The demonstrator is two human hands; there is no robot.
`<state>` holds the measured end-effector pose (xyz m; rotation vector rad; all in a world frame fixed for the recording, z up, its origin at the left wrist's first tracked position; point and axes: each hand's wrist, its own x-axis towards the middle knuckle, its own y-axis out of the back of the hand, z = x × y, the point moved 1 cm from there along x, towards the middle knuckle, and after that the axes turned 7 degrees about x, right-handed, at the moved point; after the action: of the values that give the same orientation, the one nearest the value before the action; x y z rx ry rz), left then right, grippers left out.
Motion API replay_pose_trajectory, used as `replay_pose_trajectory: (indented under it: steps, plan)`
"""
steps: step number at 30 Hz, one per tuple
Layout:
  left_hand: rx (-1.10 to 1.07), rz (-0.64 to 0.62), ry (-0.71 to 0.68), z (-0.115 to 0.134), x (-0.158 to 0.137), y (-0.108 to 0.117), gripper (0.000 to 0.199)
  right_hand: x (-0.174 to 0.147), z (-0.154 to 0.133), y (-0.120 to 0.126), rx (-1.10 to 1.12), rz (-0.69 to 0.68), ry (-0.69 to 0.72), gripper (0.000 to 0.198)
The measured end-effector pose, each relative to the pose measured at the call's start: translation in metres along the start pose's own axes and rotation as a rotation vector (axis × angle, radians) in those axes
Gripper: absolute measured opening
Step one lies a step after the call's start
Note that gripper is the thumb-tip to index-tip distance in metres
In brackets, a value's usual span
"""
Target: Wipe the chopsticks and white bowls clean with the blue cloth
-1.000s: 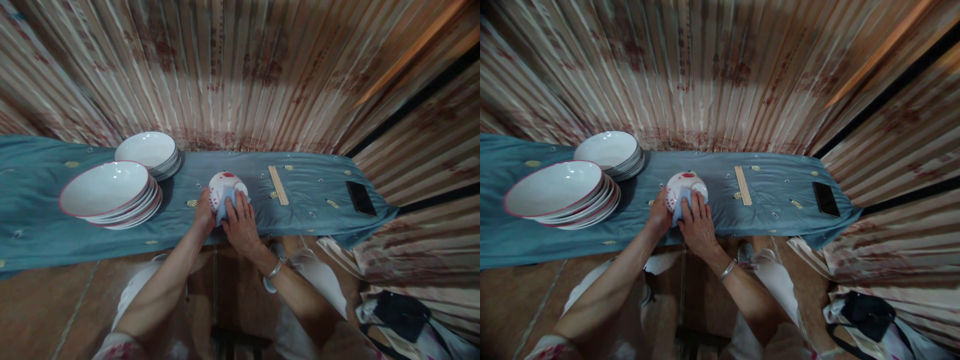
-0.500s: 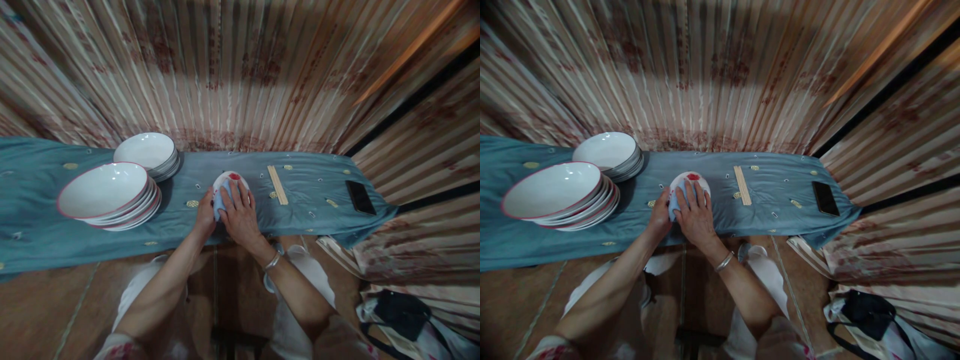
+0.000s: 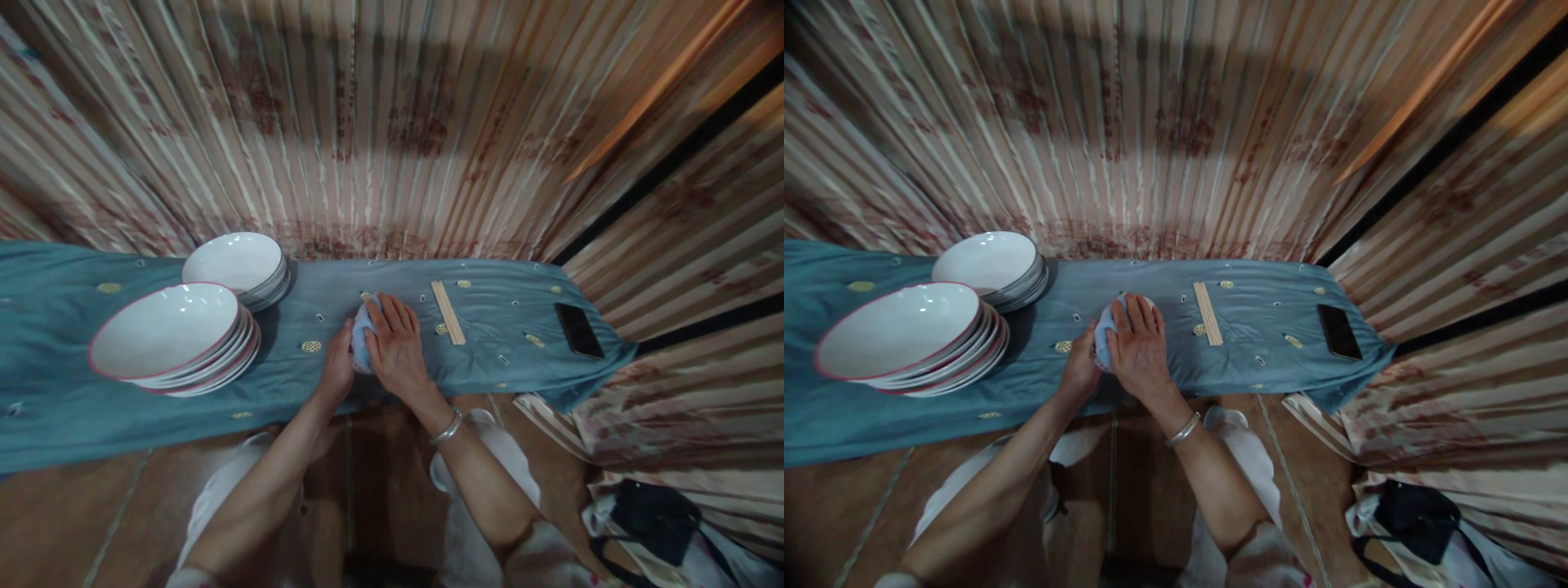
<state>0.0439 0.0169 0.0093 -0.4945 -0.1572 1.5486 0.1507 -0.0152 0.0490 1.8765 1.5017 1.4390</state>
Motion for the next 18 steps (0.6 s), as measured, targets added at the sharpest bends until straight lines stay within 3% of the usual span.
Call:
replay_pose_trajectory:
  steps: [10,18]
  plan:
    - [0.022,-0.028,-0.004,-0.010,0.007,-0.001,0.024,0.025,0.036,0.004,0.290,0.061,-0.051,0.041]
    - [0.048,-0.028,0.041,-0.008,0.007,0.005,0.031,0.020,0.079,-0.015,0.665,0.137,-0.355,0.040]
